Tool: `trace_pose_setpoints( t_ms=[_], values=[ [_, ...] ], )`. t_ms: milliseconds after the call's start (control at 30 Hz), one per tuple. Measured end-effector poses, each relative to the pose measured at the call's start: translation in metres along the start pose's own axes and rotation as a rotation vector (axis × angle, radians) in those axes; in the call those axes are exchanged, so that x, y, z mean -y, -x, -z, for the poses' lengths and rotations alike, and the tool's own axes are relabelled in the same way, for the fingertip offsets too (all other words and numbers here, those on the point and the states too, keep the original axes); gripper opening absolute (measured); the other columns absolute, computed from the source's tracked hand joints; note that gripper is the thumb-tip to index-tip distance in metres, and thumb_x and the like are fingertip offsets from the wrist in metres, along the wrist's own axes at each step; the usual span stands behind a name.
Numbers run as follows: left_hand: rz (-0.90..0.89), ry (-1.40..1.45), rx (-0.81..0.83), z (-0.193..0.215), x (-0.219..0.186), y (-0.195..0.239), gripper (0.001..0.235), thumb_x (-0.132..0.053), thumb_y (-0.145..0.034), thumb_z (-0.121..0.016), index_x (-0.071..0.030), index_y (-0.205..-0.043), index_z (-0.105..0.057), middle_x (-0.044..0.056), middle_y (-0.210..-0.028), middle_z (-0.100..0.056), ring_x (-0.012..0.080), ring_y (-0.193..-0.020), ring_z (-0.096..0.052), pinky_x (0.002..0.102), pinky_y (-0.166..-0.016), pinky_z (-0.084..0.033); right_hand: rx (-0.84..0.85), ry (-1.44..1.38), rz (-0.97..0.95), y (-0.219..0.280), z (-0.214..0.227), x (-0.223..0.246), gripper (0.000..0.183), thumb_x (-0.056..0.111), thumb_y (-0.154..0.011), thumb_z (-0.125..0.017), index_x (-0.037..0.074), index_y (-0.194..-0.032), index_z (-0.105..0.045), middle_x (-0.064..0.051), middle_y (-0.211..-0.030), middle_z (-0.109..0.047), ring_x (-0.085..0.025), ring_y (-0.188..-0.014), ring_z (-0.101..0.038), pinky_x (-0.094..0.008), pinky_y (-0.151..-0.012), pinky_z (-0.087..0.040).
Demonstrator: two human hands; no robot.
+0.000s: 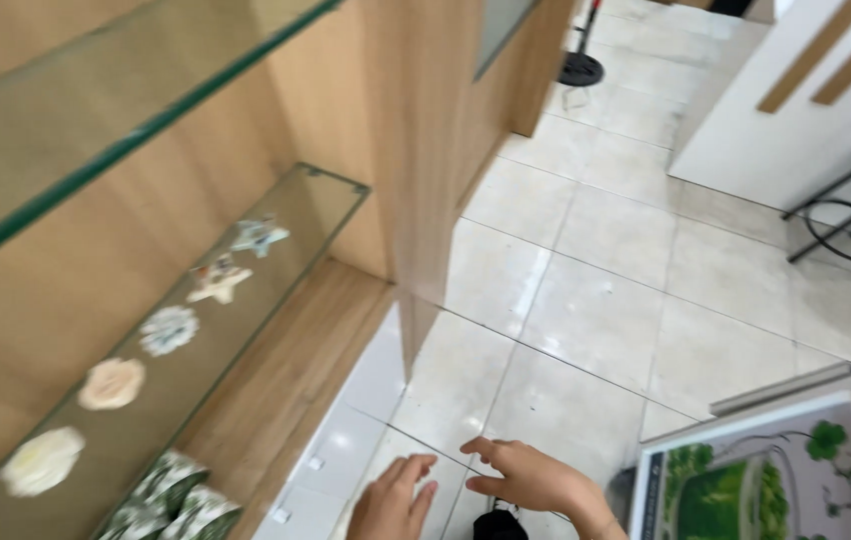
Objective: Organize and display decorative candles on glass shelves in a studio.
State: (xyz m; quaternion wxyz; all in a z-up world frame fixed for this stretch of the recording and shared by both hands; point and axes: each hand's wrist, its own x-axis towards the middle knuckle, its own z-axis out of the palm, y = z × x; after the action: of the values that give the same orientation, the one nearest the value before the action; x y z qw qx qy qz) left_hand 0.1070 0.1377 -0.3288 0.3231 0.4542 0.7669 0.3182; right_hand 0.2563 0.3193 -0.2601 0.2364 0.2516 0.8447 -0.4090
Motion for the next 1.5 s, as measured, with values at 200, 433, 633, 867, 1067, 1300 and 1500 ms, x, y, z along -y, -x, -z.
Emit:
trace_pose_setpoints(
  t_ms=[200, 433, 633, 867, 1067, 1300, 1500],
  values=[
    [-0.061, -0.086, -0.063, -0.002, -0.099, -0.079, 0.027, -0.021, -0.096, -0.062, -0.013, -0.122, -0.066, 0.006, -0.115, -0.074, 0.0224, -0.108, -0.074, 0.038, -0.088, -0.059, -0.198, -0.138, 0.008, 0.014, 0.076, -0.076, 0.051, 0.039, -0.097, -0.063, 0.012, -0.14, -0.054, -0.017, -0.127, -0.068, -0.031, -0.123, -0.064, -0.041, -0.097, -0.054],
    [-0.139, -0.067, -0.034, -0.041, -0.182, -0.187, 0.037, -0.021, -0.095, -0.063, -0.016, -0.131, -0.063, 0.005, -0.118, -0.072, 0.0239, -0.104, -0.073, 0.039, -0.085, -0.058, -0.471, -0.26, -0.077, 0.04, 0.166, -0.137, 0.045, 0.036, -0.095, -0.063, 0.009, -0.132, -0.061, -0.013, -0.123, -0.072, -0.028, -0.114, -0.07, -0.038, -0.093, -0.058],
    [-0.162, -0.094, 0.065, -0.065, -0.244, -0.262, 0.05, -0.023, -0.096, -0.061, -0.021, -0.145, -0.052, 0.003, -0.131, -0.063, 0.024, -0.107, -0.072, 0.039, -0.088, -0.057, -0.498, -0.356, -0.138, 0.043, 0.216, -0.187, 0.044, 0.034, -0.095, -0.064, 0.009, -0.131, -0.062, -0.011, -0.121, -0.074, -0.023, -0.113, -0.072, -0.036, -0.094, -0.058],
    [-0.171, -0.124, 0.245, -0.076, -0.277, -0.342, 0.055, -0.024, -0.096, -0.061, -0.023, -0.149, -0.047, 0.002, -0.135, -0.059, 0.0221, -0.111, -0.069, 0.039, -0.089, -0.057, -0.59, -0.484, -0.192, 0.02, 0.262, -0.229, 0.042, 0.033, -0.095, -0.065, 0.01, -0.13, -0.064, -0.01, -0.115, -0.076, -0.021, -0.108, -0.076, -0.036, -0.091, -0.06],
    [-0.219, -0.092, 0.27, -0.06, -0.288, -0.441, 0.055, -0.023, -0.096, -0.061, -0.021, -0.149, -0.047, 0.003, -0.136, -0.058, 0.0221, -0.111, -0.069, 0.039, -0.091, -0.056, -0.66, -0.528, -0.292, -0.024, 0.335, -0.252, 0.041, 0.034, -0.095, -0.064, 0.012, -0.13, -0.065, -0.011, -0.11, -0.079, -0.021, -0.107, -0.075, -0.037, -0.09, -0.061],
    [-0.245, -0.198, 0.366, -0.013, -0.312, -0.602, 0.041, -0.027, -0.098, -0.06, -0.018, -0.137, -0.053, 0.004, -0.136, -0.059, 0.0267, -0.114, -0.066, 0.041, -0.093, -0.054, -0.754, -0.549, -0.35, -0.102, 0.459, -0.266, 0.04, 0.034, -0.095, -0.064, 0.014, -0.129, -0.065, -0.01, -0.112, -0.078, -0.021, -0.109, -0.075, -0.036, -0.089, -0.06],
    [-0.249, -0.3, 0.421, 0.023, -0.345, -0.715, 0.043, -0.029, -0.099, -0.06, -0.017, -0.139, -0.051, 0.006, -0.135, -0.06, 0.029, -0.11, -0.068, 0.042, -0.092, -0.054, -0.836, -0.54, -0.367, -0.164, 0.55, -0.286, 0.04, 0.033, -0.094, -0.064, 0.013, -0.128, -0.065, -0.01, -0.111, -0.078, -0.022, -0.106, -0.076, -0.036, -0.088, -0.061]
  ],
)
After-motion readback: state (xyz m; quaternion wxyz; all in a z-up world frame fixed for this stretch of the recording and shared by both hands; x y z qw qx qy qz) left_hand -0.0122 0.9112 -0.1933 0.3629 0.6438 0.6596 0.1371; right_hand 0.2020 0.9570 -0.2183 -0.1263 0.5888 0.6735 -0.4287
